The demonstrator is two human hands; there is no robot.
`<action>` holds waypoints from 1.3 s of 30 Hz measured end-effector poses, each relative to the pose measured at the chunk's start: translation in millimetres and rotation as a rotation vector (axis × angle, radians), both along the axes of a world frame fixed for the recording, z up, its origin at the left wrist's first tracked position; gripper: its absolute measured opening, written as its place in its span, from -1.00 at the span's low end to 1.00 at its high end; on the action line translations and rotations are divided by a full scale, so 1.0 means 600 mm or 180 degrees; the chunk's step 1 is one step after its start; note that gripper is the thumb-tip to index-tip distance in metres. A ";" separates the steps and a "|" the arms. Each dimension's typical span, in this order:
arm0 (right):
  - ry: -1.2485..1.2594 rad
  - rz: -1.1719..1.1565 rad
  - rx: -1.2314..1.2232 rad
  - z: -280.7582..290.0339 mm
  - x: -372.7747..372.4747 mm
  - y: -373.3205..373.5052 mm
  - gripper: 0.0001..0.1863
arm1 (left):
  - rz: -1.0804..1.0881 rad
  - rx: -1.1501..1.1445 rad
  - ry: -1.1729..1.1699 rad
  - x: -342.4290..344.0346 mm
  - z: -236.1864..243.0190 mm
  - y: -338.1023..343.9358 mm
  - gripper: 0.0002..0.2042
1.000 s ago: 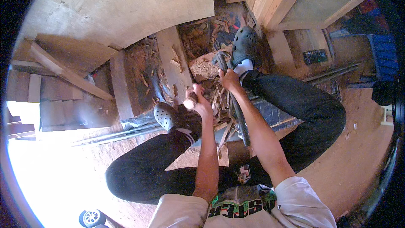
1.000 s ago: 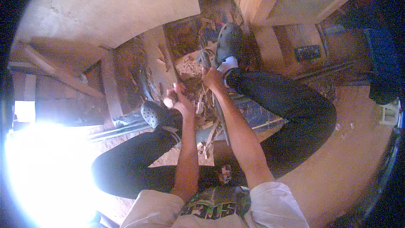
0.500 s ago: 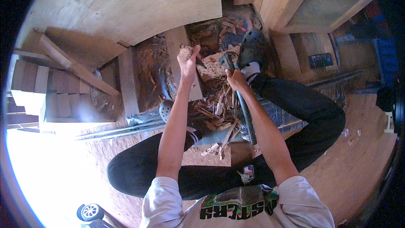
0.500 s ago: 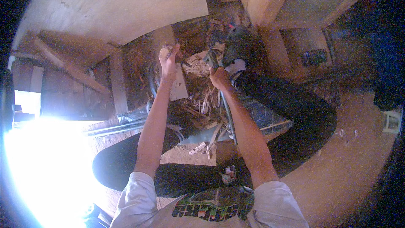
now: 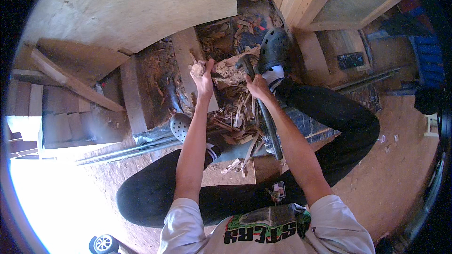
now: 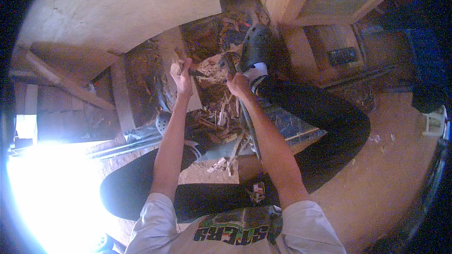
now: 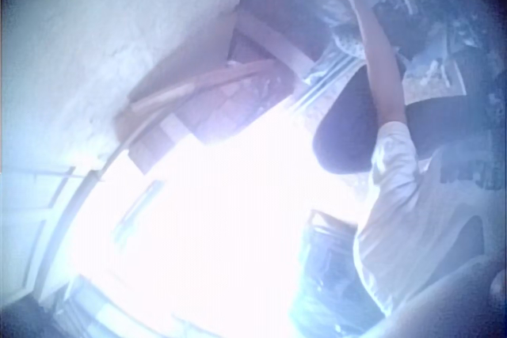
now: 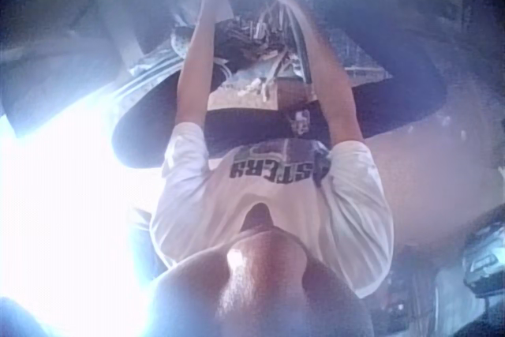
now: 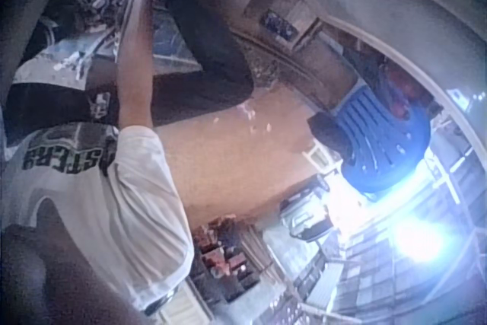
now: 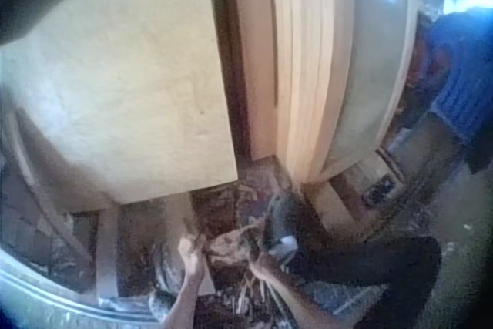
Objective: The person sits on the floor and uses a hammer and chisel to carve a small piece of wood held between their feet. They repeatedly strike the chisel to shape the wood, creating wood shavings.
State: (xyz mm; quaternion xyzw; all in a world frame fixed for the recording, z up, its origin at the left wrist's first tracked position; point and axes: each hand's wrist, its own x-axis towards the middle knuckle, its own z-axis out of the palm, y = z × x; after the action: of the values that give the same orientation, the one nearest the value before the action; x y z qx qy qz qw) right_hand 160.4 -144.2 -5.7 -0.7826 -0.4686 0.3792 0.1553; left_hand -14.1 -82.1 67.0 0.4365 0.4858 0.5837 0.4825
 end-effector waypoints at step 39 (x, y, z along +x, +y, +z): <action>0.2380 -0.0579 0.2871 0.523 0.010 -0.136 -0.65 | -0.0096 0.0509 0.1749 0.088 -0.286 -0.055 -0.36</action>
State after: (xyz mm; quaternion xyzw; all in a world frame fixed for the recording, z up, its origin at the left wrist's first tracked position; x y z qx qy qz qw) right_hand 166.5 -226.1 308.3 -0.4896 -0.4279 0.3779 0.6591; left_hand 38.6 -115.2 -104.3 0.6221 0.5443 0.4727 0.3055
